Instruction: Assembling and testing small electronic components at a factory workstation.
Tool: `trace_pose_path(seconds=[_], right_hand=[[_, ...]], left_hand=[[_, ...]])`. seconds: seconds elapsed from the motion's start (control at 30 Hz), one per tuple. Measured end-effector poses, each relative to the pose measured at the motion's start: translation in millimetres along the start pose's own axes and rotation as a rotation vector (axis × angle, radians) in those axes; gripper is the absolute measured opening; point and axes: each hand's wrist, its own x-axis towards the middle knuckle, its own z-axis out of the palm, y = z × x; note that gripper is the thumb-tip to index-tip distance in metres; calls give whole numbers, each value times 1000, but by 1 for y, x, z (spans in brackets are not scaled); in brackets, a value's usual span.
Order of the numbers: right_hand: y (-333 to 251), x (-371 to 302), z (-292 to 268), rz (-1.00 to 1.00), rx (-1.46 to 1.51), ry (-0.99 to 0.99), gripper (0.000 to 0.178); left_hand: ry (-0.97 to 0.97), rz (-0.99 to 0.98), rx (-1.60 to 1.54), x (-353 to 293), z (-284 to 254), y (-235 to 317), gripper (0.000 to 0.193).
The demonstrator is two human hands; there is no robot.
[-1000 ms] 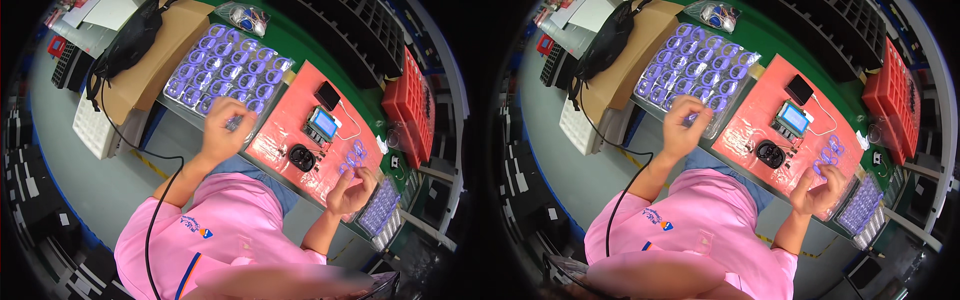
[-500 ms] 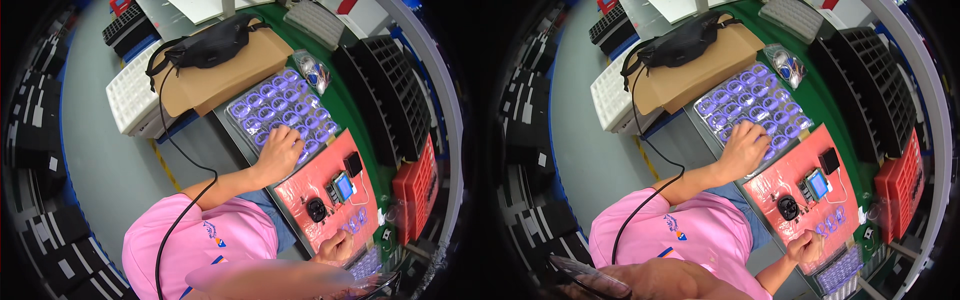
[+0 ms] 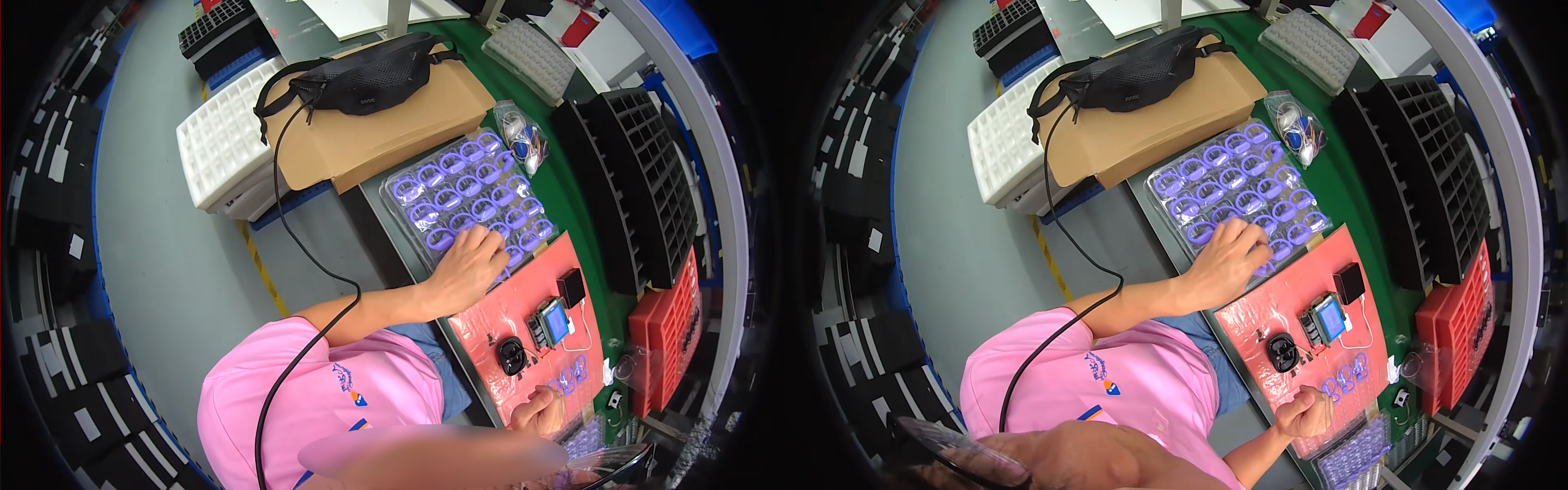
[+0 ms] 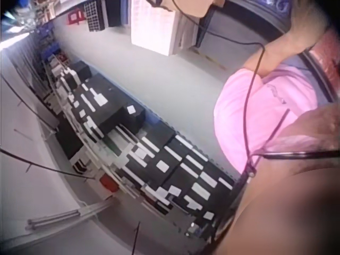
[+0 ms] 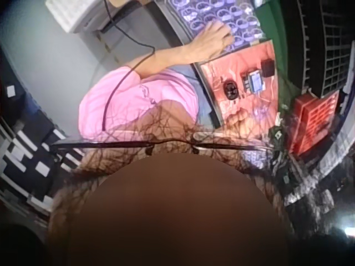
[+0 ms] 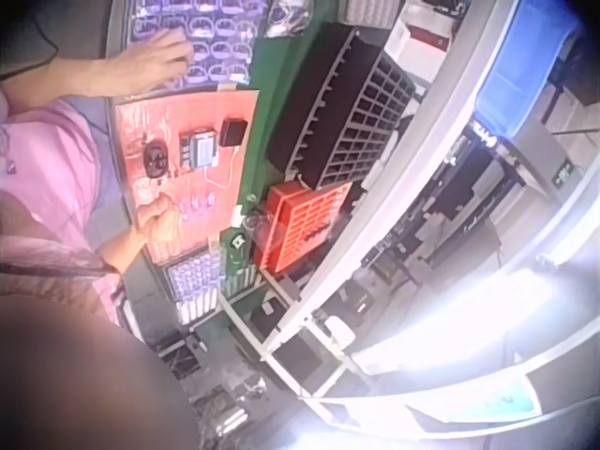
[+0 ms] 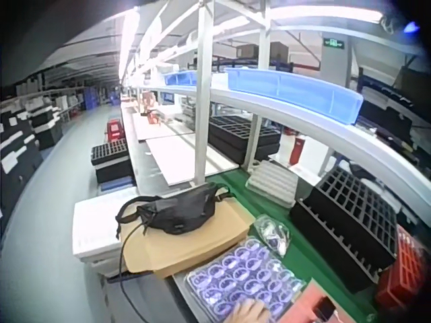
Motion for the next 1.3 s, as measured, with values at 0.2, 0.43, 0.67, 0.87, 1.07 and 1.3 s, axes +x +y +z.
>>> trace_pose_path(seconds=[0.2,0.43,0.67,0.87,1.07,1.3], right_hand=[[-1,3,-2,-3,-14,-3,43],[-4,10,-3,-48,-35,-13,43],[-7,11,-6,-60,-69,-14,40],[-4,5,-9,-65,-72,-16,37],[-7,2,-14,-57,-78,-26,34],[-8,6,-15,-46,-96,-39,33]], left_hand=[[74,52,-225,0,-13,15,17],[95,80,-502,-5,-16,30,16],[101,128,-603,-11,-13,42,18],[89,129,-688,-18,-6,52,18],[64,102,-730,-26,-5,58,17],[16,49,-781,-27,-6,53,16]])
